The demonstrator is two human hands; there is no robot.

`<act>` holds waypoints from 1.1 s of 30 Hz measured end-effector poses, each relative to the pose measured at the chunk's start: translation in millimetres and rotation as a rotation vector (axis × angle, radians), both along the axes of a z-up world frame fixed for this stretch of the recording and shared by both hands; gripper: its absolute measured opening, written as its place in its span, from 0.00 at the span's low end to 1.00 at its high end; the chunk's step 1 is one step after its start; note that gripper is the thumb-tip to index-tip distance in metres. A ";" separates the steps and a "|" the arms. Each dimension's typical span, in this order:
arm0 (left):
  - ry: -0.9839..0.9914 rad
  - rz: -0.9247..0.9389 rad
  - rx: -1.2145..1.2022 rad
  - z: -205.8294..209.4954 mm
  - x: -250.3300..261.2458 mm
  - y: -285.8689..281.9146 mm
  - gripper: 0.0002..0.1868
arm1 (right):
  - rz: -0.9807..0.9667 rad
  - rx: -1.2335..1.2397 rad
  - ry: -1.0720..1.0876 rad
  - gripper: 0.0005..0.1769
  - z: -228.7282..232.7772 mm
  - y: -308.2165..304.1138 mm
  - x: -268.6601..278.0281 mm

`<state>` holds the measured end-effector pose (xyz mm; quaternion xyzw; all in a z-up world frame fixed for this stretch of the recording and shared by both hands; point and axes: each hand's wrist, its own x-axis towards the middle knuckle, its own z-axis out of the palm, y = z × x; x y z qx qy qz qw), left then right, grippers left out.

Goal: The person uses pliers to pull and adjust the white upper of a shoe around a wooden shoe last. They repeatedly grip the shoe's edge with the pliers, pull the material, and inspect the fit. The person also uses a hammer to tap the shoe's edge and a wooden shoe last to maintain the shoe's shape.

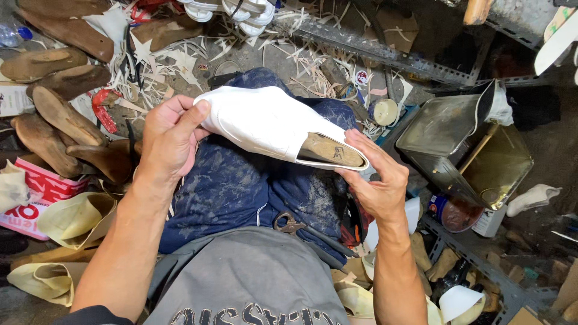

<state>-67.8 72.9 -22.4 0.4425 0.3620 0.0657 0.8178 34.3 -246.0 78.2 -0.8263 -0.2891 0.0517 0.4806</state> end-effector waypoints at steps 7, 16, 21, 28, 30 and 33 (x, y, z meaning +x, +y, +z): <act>0.010 -0.029 -0.082 -10.3 -3.4 6.6 0.08 | 0.002 0.009 0.193 0.27 8.2 -11.9 0.3; 0.037 -0.022 -0.079 6.8 -0.4 0.8 0.09 | -0.104 0.018 0.090 0.15 2.4 1.7 -6.9; 0.019 -0.006 -0.089 0.4 -0.9 -0.5 0.09 | -0.092 0.013 0.080 0.15 2.1 0.1 -5.5; 0.012 0.000 -0.103 -1.4 -1.3 -2.3 0.10 | -0.088 -0.013 0.072 0.16 0.0 0.2 -7.9; 0.007 0.010 -0.102 0.3 0.5 -3.3 0.10 | -0.093 -0.007 0.071 0.16 4.5 4.1 -8.6; 0.006 0.025 -0.109 -2.3 1.3 -6.0 0.10 | -0.088 -0.019 0.075 0.15 4.4 2.4 -8.2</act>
